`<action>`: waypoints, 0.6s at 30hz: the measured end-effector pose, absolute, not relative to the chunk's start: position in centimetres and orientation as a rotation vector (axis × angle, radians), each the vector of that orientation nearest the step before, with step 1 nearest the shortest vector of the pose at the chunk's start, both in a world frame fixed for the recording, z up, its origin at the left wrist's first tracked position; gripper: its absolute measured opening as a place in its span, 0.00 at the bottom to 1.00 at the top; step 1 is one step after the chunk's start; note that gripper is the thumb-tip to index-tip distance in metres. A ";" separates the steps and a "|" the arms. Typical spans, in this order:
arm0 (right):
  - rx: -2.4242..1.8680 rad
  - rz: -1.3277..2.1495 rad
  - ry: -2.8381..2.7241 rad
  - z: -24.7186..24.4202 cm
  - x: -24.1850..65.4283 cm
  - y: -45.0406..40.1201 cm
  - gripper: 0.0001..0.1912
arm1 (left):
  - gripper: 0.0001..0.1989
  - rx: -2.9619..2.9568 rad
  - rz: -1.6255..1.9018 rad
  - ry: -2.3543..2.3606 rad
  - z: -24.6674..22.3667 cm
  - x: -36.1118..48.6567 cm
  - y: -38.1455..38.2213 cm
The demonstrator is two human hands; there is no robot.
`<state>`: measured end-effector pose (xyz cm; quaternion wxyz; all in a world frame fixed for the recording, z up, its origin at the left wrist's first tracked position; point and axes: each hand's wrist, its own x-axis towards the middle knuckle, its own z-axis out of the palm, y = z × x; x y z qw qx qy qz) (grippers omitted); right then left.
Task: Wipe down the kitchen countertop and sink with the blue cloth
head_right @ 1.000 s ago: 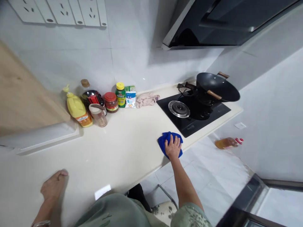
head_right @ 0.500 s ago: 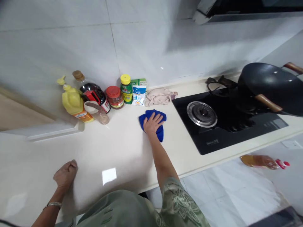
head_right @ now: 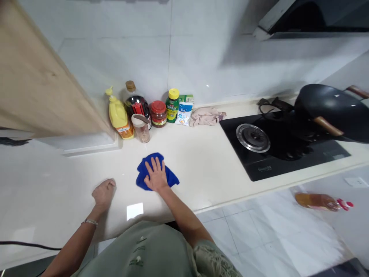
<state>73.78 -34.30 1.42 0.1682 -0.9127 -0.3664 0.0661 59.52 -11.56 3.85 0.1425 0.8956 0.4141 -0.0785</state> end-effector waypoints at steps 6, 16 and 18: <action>-2.506 0.143 -1.145 0.4 63.7 -39.2 0.39 | 0.18 2.567 -0.209 0.974 4.1 58.4 -10.9; -2.999 0.030 -0.277 -0.7 67.2 -54.9 0.36 | 0.18 2.556 -0.425 0.715 5.8 53.4 -10.9; -3.037 0.024 -0.140 -0.6 69.9 -53.8 0.36 | 0.18 2.524 -0.404 0.783 5.9 50.9 -11.3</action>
